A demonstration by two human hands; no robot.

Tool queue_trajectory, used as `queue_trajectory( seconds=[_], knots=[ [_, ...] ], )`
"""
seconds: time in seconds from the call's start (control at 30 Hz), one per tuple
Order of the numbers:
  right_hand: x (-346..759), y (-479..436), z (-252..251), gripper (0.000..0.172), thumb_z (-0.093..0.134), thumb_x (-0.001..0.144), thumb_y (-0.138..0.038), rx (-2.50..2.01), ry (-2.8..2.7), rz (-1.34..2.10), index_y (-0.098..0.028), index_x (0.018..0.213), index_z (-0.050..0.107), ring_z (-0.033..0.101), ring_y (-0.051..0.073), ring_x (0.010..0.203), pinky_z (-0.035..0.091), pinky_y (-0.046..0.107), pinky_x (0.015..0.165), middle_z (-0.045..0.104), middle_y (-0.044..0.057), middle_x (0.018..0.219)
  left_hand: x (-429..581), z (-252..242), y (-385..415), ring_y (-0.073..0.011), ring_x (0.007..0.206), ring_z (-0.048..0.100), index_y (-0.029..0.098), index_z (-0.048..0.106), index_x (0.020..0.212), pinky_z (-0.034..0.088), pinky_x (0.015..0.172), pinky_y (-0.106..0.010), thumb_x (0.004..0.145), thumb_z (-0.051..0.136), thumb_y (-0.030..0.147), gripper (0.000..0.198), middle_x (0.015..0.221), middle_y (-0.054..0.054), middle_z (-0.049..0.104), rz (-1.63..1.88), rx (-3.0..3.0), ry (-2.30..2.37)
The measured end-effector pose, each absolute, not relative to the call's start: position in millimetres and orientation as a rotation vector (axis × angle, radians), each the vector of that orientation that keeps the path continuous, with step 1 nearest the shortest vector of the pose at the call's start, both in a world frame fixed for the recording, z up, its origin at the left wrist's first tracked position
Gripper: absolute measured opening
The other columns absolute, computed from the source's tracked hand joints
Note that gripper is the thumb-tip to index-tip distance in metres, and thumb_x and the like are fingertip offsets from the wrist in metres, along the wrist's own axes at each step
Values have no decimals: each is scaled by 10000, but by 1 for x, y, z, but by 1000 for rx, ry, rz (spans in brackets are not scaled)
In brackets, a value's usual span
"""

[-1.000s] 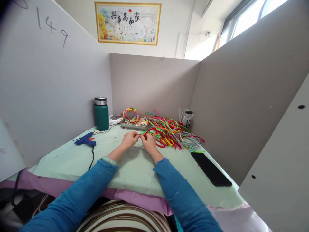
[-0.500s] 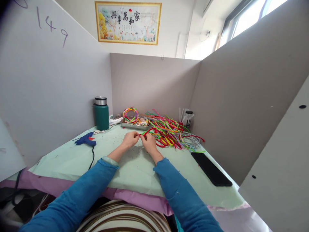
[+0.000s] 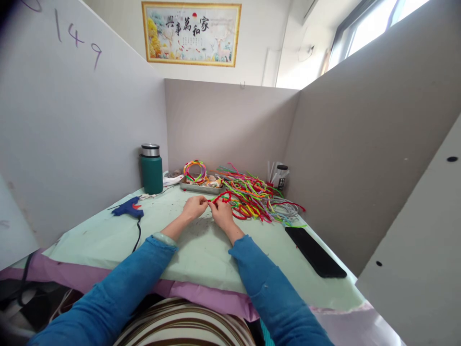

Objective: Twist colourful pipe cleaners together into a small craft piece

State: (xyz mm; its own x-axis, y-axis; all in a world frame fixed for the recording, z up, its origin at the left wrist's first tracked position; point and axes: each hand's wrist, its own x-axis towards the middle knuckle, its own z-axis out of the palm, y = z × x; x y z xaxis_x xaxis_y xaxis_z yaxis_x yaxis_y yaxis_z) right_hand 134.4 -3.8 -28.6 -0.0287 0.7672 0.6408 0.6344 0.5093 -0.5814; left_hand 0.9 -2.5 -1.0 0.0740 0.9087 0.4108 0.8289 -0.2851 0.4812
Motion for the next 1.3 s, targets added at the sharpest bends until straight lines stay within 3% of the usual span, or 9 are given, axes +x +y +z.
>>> queue_trajectory(
  seconds=[0.53, 1.0, 1.13, 1.3],
  knots=[
    [136, -1, -30, 313, 535, 804, -383, -1182, -1716, 122, -175, 571, 555, 475, 138, 533, 301, 253, 536, 563, 24, 548, 2, -2, -8, -185, 870, 615, 197, 699, 923, 423, 772, -252, 803, 445, 252, 286, 930, -86, 703, 915, 2362, 1740],
    [137, 0, -30, 336, 518, 793, -429, -1196, -1656, 88, -181, 566, 522, 455, 134, 522, 267, 249, 509, 556, 16, 544, 3, -4, -11, -192, 842, 617, 209, 678, 943, 420, 711, -250, 792, 462, 288, 275, 910, -76, 700, 860, 2484, 1679],
    [135, -2, -28, 328, 526, 786, -459, -1137, -1670, 133, -182, 611, 533, 483, 138, 540, 304, 247, 529, 580, 17, 582, 3, -3, -11, -185, 847, 611, 205, 680, 925, 408, 705, -243, 810, 450, 280, 268, 904, -82, 696, 868, 2450, 1745],
    [133, -8, -26, 261, 510, 802, -440, -1016, -1696, 266, -186, 801, 571, 515, 137, 574, 347, 241, 553, 600, 3, 649, 1, 1, -10, -170, 807, 597, 202, 678, 914, 378, 657, -234, 806, 469, 273, 246, 861, -67, 691, 974, 2312, 1828]
  ],
)
